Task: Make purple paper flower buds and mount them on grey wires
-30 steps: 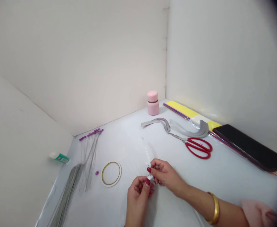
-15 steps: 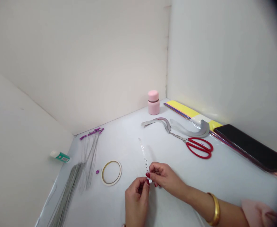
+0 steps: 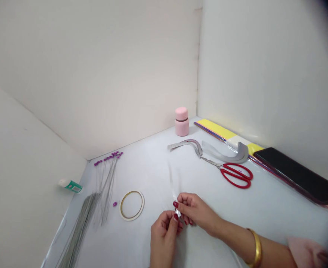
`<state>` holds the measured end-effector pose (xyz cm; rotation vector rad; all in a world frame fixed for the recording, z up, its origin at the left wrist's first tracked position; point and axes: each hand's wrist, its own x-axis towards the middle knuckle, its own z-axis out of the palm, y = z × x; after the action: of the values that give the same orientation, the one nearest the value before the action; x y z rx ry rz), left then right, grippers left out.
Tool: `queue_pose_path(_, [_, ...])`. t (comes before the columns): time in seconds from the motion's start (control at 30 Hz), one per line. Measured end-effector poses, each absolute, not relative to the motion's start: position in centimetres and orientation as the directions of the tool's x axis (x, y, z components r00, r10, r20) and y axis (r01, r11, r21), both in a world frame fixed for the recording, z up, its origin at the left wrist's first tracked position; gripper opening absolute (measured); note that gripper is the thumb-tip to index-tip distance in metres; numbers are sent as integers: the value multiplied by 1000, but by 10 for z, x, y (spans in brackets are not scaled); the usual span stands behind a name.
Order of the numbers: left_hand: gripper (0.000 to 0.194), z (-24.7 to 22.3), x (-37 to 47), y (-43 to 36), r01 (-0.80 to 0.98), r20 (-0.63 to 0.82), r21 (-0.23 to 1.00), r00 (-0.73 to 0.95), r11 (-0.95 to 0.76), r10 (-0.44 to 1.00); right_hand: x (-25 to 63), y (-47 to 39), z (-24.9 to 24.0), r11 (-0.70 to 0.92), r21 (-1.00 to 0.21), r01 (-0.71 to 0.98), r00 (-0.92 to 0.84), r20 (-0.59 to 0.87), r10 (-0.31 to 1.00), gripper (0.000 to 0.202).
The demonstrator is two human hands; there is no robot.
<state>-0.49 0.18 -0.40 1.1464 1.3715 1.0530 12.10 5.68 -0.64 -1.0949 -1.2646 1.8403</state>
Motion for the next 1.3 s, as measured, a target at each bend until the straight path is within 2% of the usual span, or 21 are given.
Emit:
queue_pose_path(0.1, [20, -5, -5, -1, 160, -99, 982, -44, 104, 994, 122, 56, -6, -353, -936, -12, -453, -310, 836, 36])
queue_pose_path(0.17, [19, -7, -7, -2, 291, 9, 957, -52, 6, 999, 123, 56, -6, -368, -930, 3, -448, -331, 831, 35])
queue_pose_path(0.27, [22, -10, -12, -4, 512, 192, 846, -32, -149, 981, 122, 56, -5, -387, -922, 16, -446, -353, 823, 36])
queue_pose_path(0.37, [21, -9, -13, -4, 560, 218, 813, -35, -162, 975, 121, 56, -5, -370, -929, 12, -443, -337, 831, 37])
queue_pose_path(0.43, [17, -6, -11, -2, 421, 106, 905, -84, -61, 991, 121, 55, -5, -332, -943, 1, -437, -299, 848, 36])
queue_pose_path(0.5, [14, -3, -8, 0, 169, -71, 982, -115, 90, 991, 121, 53, -6, -281, -960, -8, -430, -251, 867, 35])
queue_pose_path(0.57, [15, -3, -5, 2, -53, -222, 975, -91, 218, 971, 121, 52, -6, -231, -973, -9, -424, -206, 882, 33])
queue_pose_path(0.7, [19, -8, -4, 5, -207, -362, 912, -6, 353, 932, 122, 51, -5, -170, -985, -14, -418, -149, 896, 31])
queue_pose_path(0.83, [24, -10, -5, 5, -245, -362, 906, -22, 346, 932, 122, 53, -8, -151, -988, -26, -411, -127, 903, 30])
queue_pose_path(1.13, [15, -4, -3, -2, 27, -134, 990, -148, 140, 980, 124, 53, -11, -163, -986, -23, -443, -136, 886, 33])
queue_pose_path(1.2, [14, -6, -3, -4, 194, -8, 980, -187, 45, 982, 124, 53, -12, -171, -985, -14, -457, -146, 877, 33])
queue_pose_path(1.3, [16, -8, -2, -6, 478, 210, 873, -182, -101, 961, 124, 55, -14, -189, -982, -3, -474, -164, 865, 34])
